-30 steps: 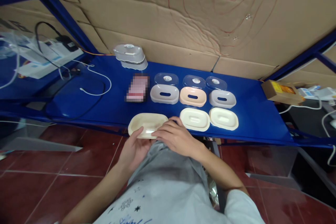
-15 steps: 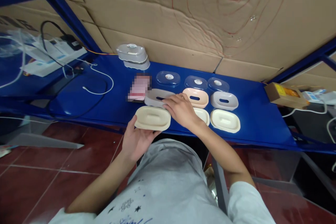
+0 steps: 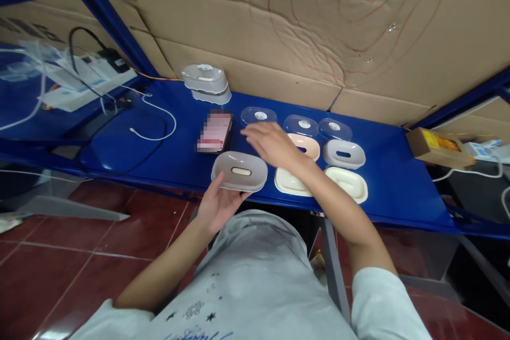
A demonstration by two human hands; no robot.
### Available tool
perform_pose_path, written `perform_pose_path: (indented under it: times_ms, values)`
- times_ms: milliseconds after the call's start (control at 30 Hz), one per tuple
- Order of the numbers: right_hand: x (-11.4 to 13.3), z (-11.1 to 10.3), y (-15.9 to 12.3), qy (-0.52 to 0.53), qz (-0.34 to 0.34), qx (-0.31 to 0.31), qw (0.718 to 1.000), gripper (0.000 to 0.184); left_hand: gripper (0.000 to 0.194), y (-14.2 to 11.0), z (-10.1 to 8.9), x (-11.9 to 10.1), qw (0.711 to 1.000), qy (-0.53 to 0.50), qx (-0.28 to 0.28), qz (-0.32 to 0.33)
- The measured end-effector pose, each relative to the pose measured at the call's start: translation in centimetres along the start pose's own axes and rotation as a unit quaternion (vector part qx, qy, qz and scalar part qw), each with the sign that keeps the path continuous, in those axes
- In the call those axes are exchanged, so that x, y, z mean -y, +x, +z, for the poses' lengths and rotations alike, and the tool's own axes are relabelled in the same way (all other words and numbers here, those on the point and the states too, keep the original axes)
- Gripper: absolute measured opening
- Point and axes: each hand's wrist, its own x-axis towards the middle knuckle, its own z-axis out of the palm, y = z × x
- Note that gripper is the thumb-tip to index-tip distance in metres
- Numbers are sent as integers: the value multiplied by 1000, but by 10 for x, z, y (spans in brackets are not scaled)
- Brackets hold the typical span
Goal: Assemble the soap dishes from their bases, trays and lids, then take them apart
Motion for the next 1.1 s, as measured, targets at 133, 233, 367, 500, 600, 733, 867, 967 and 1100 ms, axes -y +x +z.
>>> perform_pose_path:
  times_ms: [133, 233, 367, 500, 600, 733, 867, 967, 1100]
  values:
    - [-52, 12, 48, -69, 125, 93, 985, 73, 33, 0, -2, 2, 1000, 14, 16, 11]
    - [-80, 21, 72, -65, 173, 149, 971, 106, 39, 0, -2, 1, 999, 16, 34, 12]
    - [-98, 24, 84, -45, 199, 150, 967, 108, 50, 0, -1, -2, 999, -4, 52, -2]
    - [-88, 14, 69, -40, 188, 126, 973, 88, 55, 1, -1, -3, 998, -26, 63, -14]
    - [-62, 4, 39, -7, 157, 85, 984, 81, 54, 2, -1, -3, 997, -34, 67, -16]
    - [-18, -2, -6, 104, 62, 50, 991, 73, 50, 2, -1, -2, 997, -39, 66, -10]
    - [15, 4, -28, 103, 41, 89, 990, 78, 50, 1, 1, 0, 998, -26, 62, 5]
    - [26, 7, -32, 95, 42, 97, 990, 80, 53, 1, 1, 0, 998, -19, 61, 6]
    - [31, 11, -35, 95, 55, 82, 990, 83, 56, 2, -1, 1, 998, -23, 62, 9]
